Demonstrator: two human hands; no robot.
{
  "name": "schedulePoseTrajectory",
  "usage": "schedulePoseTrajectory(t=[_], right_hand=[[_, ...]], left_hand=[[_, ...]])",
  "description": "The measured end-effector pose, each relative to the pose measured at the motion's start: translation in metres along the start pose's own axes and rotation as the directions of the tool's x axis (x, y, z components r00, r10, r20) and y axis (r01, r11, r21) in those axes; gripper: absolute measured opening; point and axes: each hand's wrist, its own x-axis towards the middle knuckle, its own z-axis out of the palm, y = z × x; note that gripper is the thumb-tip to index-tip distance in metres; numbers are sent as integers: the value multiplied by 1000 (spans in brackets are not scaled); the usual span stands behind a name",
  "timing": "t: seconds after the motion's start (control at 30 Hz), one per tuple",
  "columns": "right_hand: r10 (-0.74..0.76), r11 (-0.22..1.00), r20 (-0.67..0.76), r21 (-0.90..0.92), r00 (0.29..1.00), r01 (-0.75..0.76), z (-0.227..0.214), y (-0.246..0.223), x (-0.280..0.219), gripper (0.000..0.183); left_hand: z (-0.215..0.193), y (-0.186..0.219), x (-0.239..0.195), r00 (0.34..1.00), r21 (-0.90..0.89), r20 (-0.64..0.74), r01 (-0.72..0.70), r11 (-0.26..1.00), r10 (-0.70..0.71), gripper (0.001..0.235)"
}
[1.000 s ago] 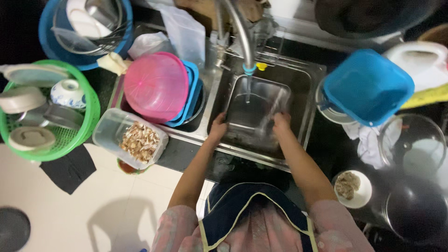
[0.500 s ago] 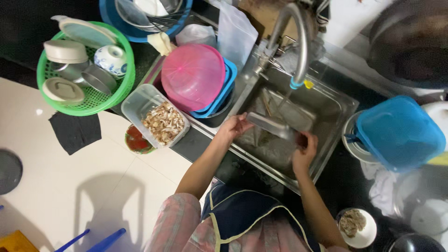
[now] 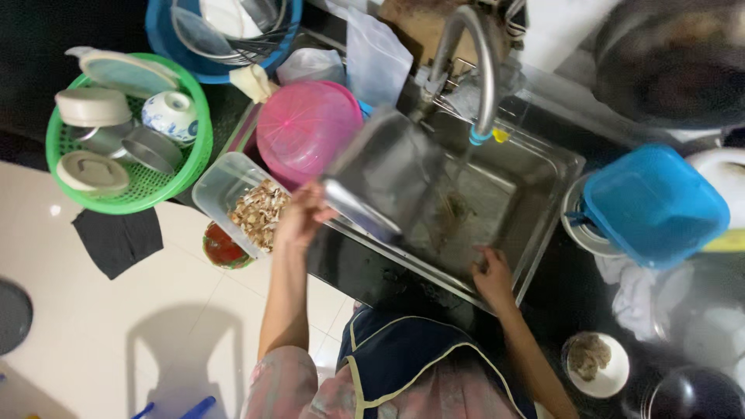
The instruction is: The person washes chopsticks, a metal tray, a metal pot, and a black pot in a kitchen sink using a sponge and running water. Each item is scrubbed and rinsed before being set aside.
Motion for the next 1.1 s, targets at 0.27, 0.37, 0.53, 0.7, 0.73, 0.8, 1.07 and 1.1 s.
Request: schedulePoseTrajectory(t=[0.27,0.37,0.53,0.7,0.73,0.8,1.07,1.1], right_hand=[[106,994,344,-60,933,-90,62,49,87,33],[139,989,403,-7,905,-149,74,44,106,34],[10,998,337,-63,942,12,75,41,158,37],[-107,990,338,-47,935,131,60,41,226,36],[-108,989,317,-62,942,135,57,38,239,36],[-107,986,289,-94,951,139,53,32,260,35],[-136,965,262,-181,955,187,58,-17,311,30],[-147,961,260,-190,954,200,63,-23,317,30]], left_hand=[[30,44,23,925,8,-247,-297,955,289,37],[17,33,49,909,-16,-256,-343,939,328,31],[-25,4,93,879,-49,-315,-391,919,357,27],[-44,-15,119,823,101,-444,-347,932,355,32],[-43,-17,121,816,136,-463,-320,938,346,35],[-38,-19,121,803,157,-514,-258,953,302,39],[19,-77,36,841,505,-391,-144,851,374,34],[23,-87,22,864,558,-389,-56,828,320,32]])
